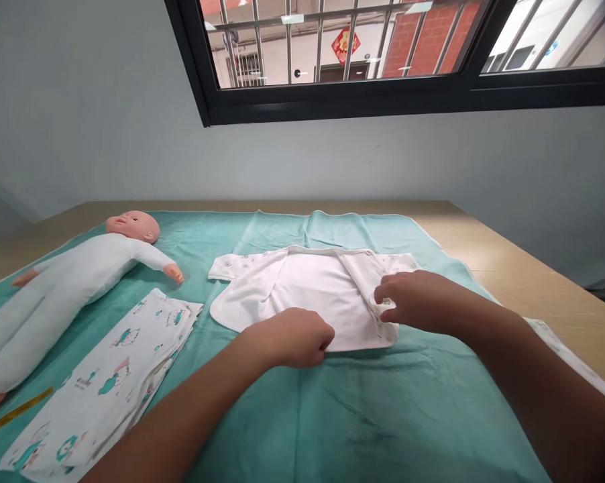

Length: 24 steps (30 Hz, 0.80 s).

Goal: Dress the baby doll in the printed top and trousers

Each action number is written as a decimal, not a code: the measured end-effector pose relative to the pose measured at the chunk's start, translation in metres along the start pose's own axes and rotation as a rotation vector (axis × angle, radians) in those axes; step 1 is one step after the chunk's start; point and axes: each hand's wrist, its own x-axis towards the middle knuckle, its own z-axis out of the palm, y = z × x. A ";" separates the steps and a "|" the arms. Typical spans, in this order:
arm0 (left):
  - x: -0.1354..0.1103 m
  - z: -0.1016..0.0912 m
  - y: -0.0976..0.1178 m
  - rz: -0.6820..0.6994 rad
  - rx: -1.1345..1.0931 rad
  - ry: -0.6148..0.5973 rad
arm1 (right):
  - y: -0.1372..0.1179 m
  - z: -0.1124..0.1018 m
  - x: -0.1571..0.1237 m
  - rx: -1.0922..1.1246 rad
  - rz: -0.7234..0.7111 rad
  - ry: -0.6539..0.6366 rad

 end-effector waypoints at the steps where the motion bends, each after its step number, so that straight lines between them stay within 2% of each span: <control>1: 0.000 0.000 0.001 -0.005 -0.018 -0.004 | -0.006 0.000 0.000 -0.038 -0.046 -0.075; 3: 0.002 -0.001 -0.001 -0.008 -0.092 -0.002 | -0.015 0.000 0.001 -0.102 -0.105 -0.293; 5: 0.004 -0.002 -0.006 -0.005 -0.175 0.015 | -0.020 0.001 0.001 -0.110 -0.058 -0.407; 7: 0.008 -0.003 -0.015 -0.027 -0.214 0.102 | -0.020 0.002 0.004 -0.173 0.049 -0.377; 11: 0.018 0.000 -0.048 -0.203 -0.120 0.537 | -0.011 0.006 0.011 -0.348 0.210 -0.212; 13: 0.021 0.004 -0.070 -0.295 -0.018 0.676 | -0.007 0.008 0.014 -0.338 0.211 -0.180; 15: 0.023 0.008 -0.091 -0.358 0.052 0.675 | -0.003 0.009 0.016 -0.329 0.202 -0.184; 18: 0.025 0.014 -0.114 -0.431 0.034 0.550 | 0.007 0.007 0.017 -0.366 0.228 -0.246; 20: 0.026 0.016 -0.121 -0.467 -0.012 0.494 | 0.019 0.003 0.016 -0.360 0.281 -0.298; 24: 0.029 0.019 -0.126 -0.512 -0.032 0.508 | 0.048 -0.009 0.011 -0.228 0.429 -0.452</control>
